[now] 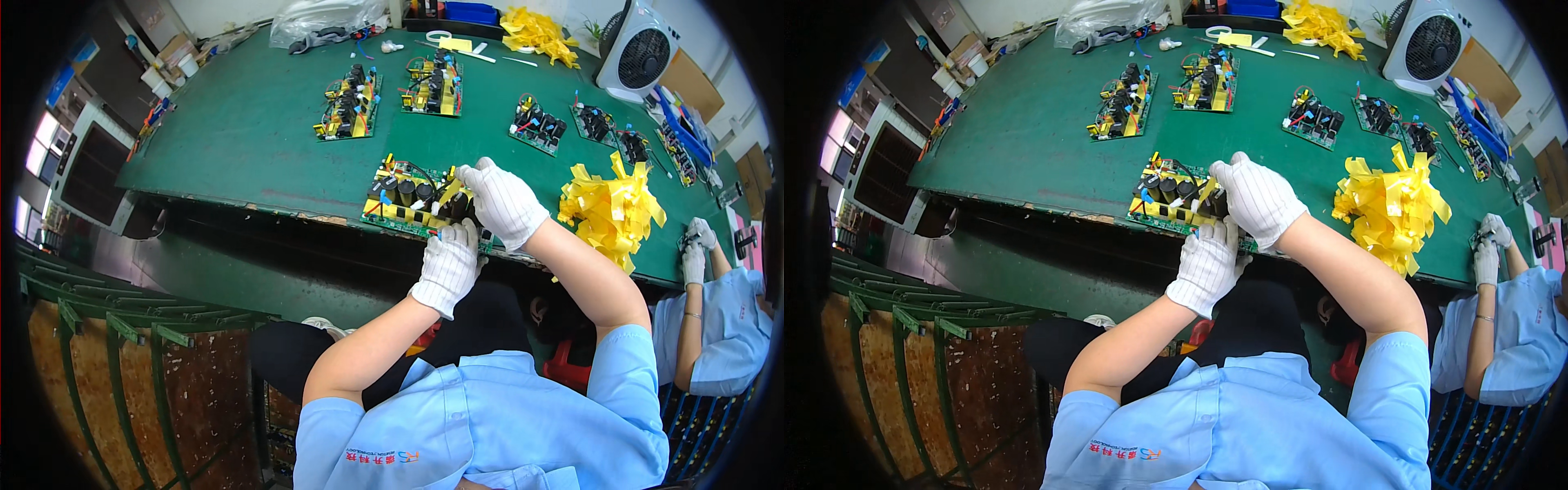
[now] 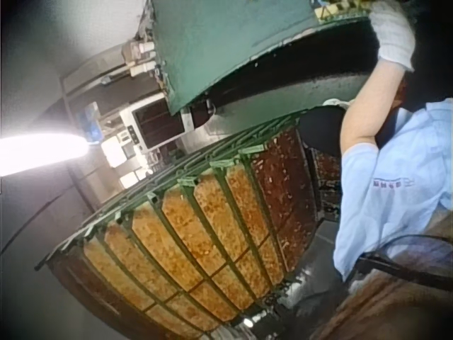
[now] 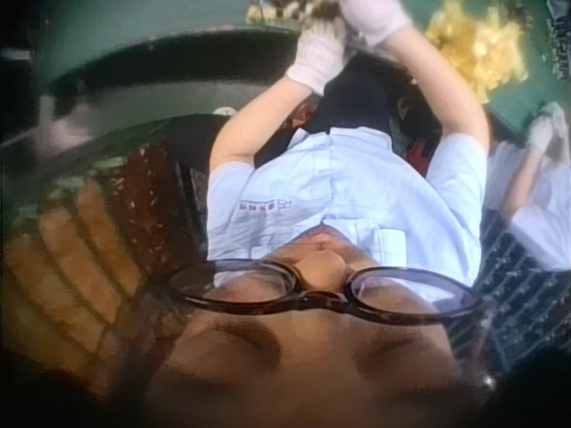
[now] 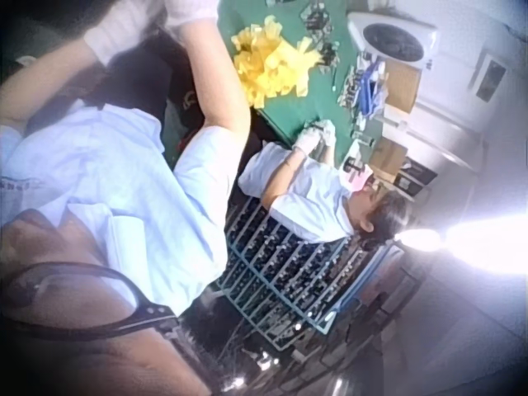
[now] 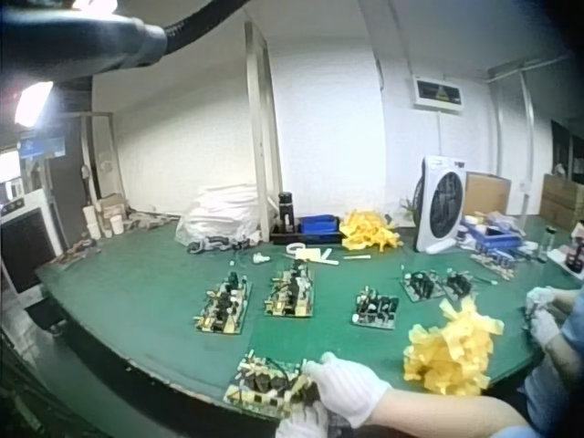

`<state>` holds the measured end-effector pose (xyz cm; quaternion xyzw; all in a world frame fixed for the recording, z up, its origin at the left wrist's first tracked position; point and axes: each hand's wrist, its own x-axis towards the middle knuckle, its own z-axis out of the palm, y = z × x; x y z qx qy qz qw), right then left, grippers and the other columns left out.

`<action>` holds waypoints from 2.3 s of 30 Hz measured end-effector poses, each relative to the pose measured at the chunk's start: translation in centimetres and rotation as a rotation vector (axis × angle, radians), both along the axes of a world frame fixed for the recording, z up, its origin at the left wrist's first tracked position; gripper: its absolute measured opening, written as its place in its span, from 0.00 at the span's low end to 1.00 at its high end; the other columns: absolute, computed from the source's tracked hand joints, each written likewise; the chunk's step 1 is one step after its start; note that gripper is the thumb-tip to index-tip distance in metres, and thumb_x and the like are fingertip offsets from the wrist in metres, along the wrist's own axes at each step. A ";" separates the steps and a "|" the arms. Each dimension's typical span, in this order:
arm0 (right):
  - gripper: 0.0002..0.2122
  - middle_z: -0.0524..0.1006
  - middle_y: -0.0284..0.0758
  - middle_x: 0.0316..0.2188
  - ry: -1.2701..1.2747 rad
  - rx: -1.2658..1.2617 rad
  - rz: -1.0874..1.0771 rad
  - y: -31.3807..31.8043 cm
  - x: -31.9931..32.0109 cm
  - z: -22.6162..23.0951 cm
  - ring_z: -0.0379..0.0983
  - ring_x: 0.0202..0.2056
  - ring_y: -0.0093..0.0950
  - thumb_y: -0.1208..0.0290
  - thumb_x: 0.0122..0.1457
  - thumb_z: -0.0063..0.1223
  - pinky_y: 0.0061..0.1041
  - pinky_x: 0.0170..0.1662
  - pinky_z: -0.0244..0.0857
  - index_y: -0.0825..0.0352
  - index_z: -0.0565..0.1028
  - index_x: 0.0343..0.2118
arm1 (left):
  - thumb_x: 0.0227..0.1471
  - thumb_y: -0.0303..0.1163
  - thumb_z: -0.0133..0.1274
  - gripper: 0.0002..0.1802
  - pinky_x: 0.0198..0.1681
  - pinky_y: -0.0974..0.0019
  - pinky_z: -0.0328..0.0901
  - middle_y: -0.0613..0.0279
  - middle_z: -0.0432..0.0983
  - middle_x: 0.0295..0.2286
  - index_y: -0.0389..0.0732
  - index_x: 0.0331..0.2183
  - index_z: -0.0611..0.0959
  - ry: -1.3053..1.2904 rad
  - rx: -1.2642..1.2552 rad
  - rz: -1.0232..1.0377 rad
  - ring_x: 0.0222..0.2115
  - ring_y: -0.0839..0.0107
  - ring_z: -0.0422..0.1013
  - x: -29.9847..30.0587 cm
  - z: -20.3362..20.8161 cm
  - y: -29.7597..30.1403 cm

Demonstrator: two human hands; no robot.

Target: Assembling and inspecting electronic components on PCB boards at a factory workstation.

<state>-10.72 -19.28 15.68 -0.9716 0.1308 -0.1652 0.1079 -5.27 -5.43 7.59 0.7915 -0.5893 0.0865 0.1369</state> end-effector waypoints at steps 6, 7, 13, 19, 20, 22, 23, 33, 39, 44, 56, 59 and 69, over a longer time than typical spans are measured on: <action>0.15 0.72 0.46 0.34 0.008 0.039 -0.004 -0.1 -1.1 0.4 0.74 0.35 0.44 0.79 0.54 0.44 0.39 0.36 0.69 0.67 0.73 0.45 | 0.42 0.28 0.61 0.12 0.36 0.58 0.70 0.55 0.79 0.28 0.39 0.34 0.82 0.206 -0.632 -0.194 0.30 0.57 0.76 7.7 0.7 3.8; 0.15 0.71 0.45 0.33 0.000 0.029 -0.001 0.0 -1.2 0.3 0.74 0.34 0.44 0.79 0.55 0.44 0.39 0.35 0.69 0.67 0.73 0.45 | 0.42 0.27 0.60 0.12 0.37 0.57 0.70 0.55 0.79 0.28 0.39 0.34 0.82 0.133 -0.625 -0.128 0.30 0.57 0.76 9.0 0.8 4.3; 0.14 0.72 0.46 0.34 -0.047 0.027 0.025 -0.1 0.2 0.0 0.74 0.34 0.46 0.79 0.55 0.44 0.40 0.35 0.69 0.66 0.73 0.45 | 0.43 0.39 0.60 0.29 0.55 0.45 0.57 0.53 0.71 0.45 0.43 0.48 0.76 -0.002 -0.219 -0.090 0.49 0.55 0.66 9.0 0.6 3.3; 0.14 0.72 0.49 0.33 -0.027 0.052 -0.042 -2.4 0.9 -1.1 0.73 0.33 0.48 0.79 0.55 0.43 0.43 0.36 0.69 0.65 0.73 0.45 | 0.39 0.44 0.66 0.24 0.45 0.50 0.59 0.63 0.72 0.32 0.49 0.39 0.78 -0.137 -0.031 -0.020 0.39 0.62 0.69 8.7 0.4 2.3; 0.14 0.72 0.49 0.33 -0.033 0.046 -0.036 -2.5 0.9 -1.0 0.73 0.33 0.48 0.79 0.55 0.43 0.43 0.36 0.69 0.65 0.73 0.45 | 0.39 0.44 0.66 0.24 0.42 0.53 0.60 0.63 0.72 0.31 0.49 0.39 0.78 -0.146 0.019 -0.011 0.39 0.63 0.69 8.6 0.3 2.3; 0.14 0.72 0.48 0.33 -0.024 0.054 -0.029 -2.2 0.8 -0.6 0.73 0.33 0.48 0.79 0.55 0.43 0.43 0.36 0.69 0.65 0.73 0.45 | 0.37 0.46 0.66 0.24 0.37 0.55 0.58 0.65 0.69 0.27 0.50 0.38 0.78 -0.265 -0.131 -0.012 0.34 0.65 0.68 8.7 -1.3 2.6; 0.14 0.72 0.48 0.34 -0.021 0.040 -0.019 -2.1 0.9 -0.3 0.73 0.33 0.48 0.79 0.55 0.43 0.42 0.36 0.69 0.65 0.73 0.44 | 0.40 0.45 0.64 0.22 0.37 0.56 0.58 0.66 0.69 0.27 0.49 0.38 0.78 -0.289 -0.160 0.004 0.33 0.65 0.67 8.8 -2.4 2.7; 0.14 0.72 0.49 0.35 0.032 0.042 0.039 -1.1 3.0 3.6 0.74 0.34 0.49 0.78 0.56 0.43 0.43 0.36 0.69 0.64 0.73 0.45 | 0.45 0.32 0.52 0.16 0.30 0.60 0.62 0.68 0.71 0.26 0.46 0.40 0.78 -0.299 -0.319 0.042 0.29 0.69 0.70 7.7 -4.3 3.0; 0.14 0.73 0.49 0.36 -0.050 0.063 0.060 -1.9 4.3 4.2 0.74 0.33 0.49 0.79 0.57 0.41 0.42 0.37 0.69 0.65 0.74 0.46 | 0.47 0.33 0.51 0.19 0.35 0.66 0.59 0.73 0.67 0.24 0.43 0.44 0.78 -0.464 -0.354 0.033 0.29 0.75 0.68 7.9 -4.6 3.3; 0.13 0.73 0.47 0.35 -0.155 -0.092 0.002 -1.5 4.2 6.5 0.74 0.36 0.47 0.79 0.59 0.42 0.40 0.40 0.69 0.66 0.75 0.45 | 0.47 0.32 0.51 0.22 0.34 0.66 0.61 0.69 0.69 0.26 0.40 0.47 0.77 -0.402 -0.362 0.077 0.30 0.73 0.69 7.1 -4.5 3.6; 0.10 0.76 0.47 0.36 -0.289 -0.308 -0.334 -10.2 -15.9 12.8 0.72 0.37 0.46 0.78 0.60 0.47 0.36 0.42 0.67 0.70 0.75 0.43 | 0.42 0.40 0.62 0.34 0.53 0.49 0.57 0.55 0.66 0.52 0.50 0.53 0.74 -0.030 -0.410 0.034 0.56 0.53 0.61 3.5 -5.3 7.3; 0.10 0.75 0.46 0.34 -0.160 -0.281 -0.509 -7.9 -22.3 9.6 0.72 0.36 0.47 0.78 0.59 0.48 0.37 0.40 0.68 0.67 0.76 0.44 | 0.42 0.38 0.61 0.32 0.54 0.48 0.56 0.55 0.64 0.51 0.50 0.52 0.74 -0.072 -0.482 -0.036 0.56 0.51 0.61 3.2 -6.8 7.3; 0.24 0.73 0.48 0.39 -0.038 -0.029 -0.712 -3.9 -27.3 -4.7 0.73 0.39 0.48 0.77 0.60 0.48 0.40 0.40 0.69 0.64 0.63 0.61 | 0.41 0.28 0.61 0.33 0.55 0.48 0.58 0.52 0.64 0.51 0.43 0.52 0.74 -0.035 -0.592 -0.043 0.54 0.48 0.61 5.1 -2.1 6.9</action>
